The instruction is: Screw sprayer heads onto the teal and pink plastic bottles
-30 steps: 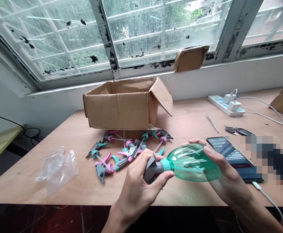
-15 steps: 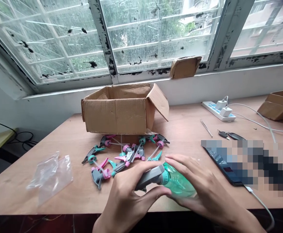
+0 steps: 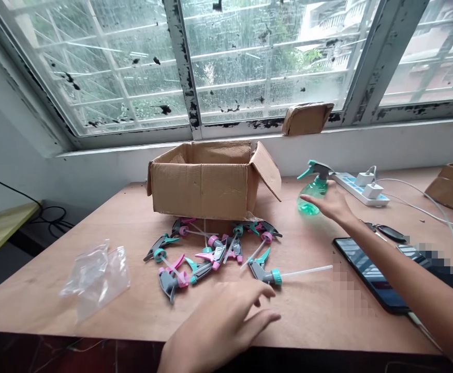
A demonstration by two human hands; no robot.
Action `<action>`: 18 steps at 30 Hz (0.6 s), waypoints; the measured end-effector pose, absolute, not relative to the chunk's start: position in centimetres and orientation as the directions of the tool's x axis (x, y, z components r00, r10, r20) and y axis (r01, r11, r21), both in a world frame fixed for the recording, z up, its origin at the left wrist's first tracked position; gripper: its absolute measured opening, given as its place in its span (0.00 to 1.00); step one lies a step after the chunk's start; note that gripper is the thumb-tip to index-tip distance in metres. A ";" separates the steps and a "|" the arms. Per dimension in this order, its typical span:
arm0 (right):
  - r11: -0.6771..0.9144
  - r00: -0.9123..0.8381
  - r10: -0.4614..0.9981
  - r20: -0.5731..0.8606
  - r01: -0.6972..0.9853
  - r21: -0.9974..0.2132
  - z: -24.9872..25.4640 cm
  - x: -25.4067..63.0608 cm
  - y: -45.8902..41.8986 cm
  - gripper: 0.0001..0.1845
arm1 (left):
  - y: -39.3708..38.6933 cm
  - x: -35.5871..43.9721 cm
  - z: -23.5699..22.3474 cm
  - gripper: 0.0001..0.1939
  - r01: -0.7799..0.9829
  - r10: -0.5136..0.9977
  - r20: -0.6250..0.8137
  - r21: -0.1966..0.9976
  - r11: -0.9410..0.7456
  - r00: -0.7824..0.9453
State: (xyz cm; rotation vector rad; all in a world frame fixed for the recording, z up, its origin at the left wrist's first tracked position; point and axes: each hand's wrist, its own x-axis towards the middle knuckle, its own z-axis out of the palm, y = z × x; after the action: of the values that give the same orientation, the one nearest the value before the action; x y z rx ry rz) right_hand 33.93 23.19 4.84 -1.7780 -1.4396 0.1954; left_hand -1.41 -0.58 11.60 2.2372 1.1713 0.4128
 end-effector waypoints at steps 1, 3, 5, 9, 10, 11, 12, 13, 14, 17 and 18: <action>-0.043 0.339 0.878 0.337 0.758 -0.651 4.5 33.9 23.9 0.24 | -0.5 -1.1 11.1 0.09 0.658 0.807 -0.022 0.592 -0.465 0.591; -0.088 0.345 0.887 0.306 0.779 -0.621 3.7 33.9 24.9 0.25 | -0.1 -0.7 10.1 0.05 0.687 0.799 -0.037 0.537 -0.490 0.600; -0.109 0.347 0.889 0.300 0.795 -0.596 3.2 33.8 25.5 0.26 | 0.4 -0.4 8.9 0.07 0.712 0.800 -0.029 0.475 -0.517 0.600; -0.108 0.344 0.883 0.320 0.812 -0.574 2.7 33.7 25.9 0.28 | 1.4 0.2 6.0 0.08 0.686 0.775 0.089 0.411 -0.601 0.626; -0.101 0.339 0.883 0.325 0.813 -0.574 2.6 33.7 25.8 0.28 | 1.6 0.4 5.2 0.07 0.691 0.784 0.133 0.399 -0.603 0.607; -0.092 0.335 0.882 0.331 0.812 -0.576 2.5 33.6 25.7 0.28 | 1.7 0.6 4.5 0.07 0.705 0.798 0.162 0.391 -0.592 0.581; -0.084 0.335 0.879 0.340 0.810 -0.581 2.4 33.5 25.5 0.29 | 1.8 0.7 3.9 0.07 0.716 0.808 0.180 0.386 -0.582 0.560; -0.076 0.342 0.870 0.356 0.805 -0.588 2.3 33.4 25.2 0.32 | 1.8 0.9 3.4 0.06 0.726 0.818 0.190 0.383 -0.571 0.543; -0.065 0.356 0.852 0.385 0.800 -0.597 2.1 33.1 24.9 0.38 | 1.9 1.1 3.0 0.06 0.731 0.822 0.194 0.382 -0.566 0.535; -0.003 0.413 0.734 0.540 0.796 -0.605 1.8 31.3 23.8 0.55 | 1.9 1.3 2.5 0.06 0.724 0.816 0.208 0.379 -0.576 0.540; 0.032 0.416 0.681 0.603 0.806 -0.592 2.0 30.4 23.4 0.56 | 2.0 1.3 2.5 0.06 0.717 0.808 0.216 0.377 -0.587 0.548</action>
State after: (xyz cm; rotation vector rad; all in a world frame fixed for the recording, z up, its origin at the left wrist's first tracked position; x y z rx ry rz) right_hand 30.37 23.35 1.95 -1.6916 -1.3100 -0.1599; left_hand 1.33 1.97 2.48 2.5411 1.2766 0.5417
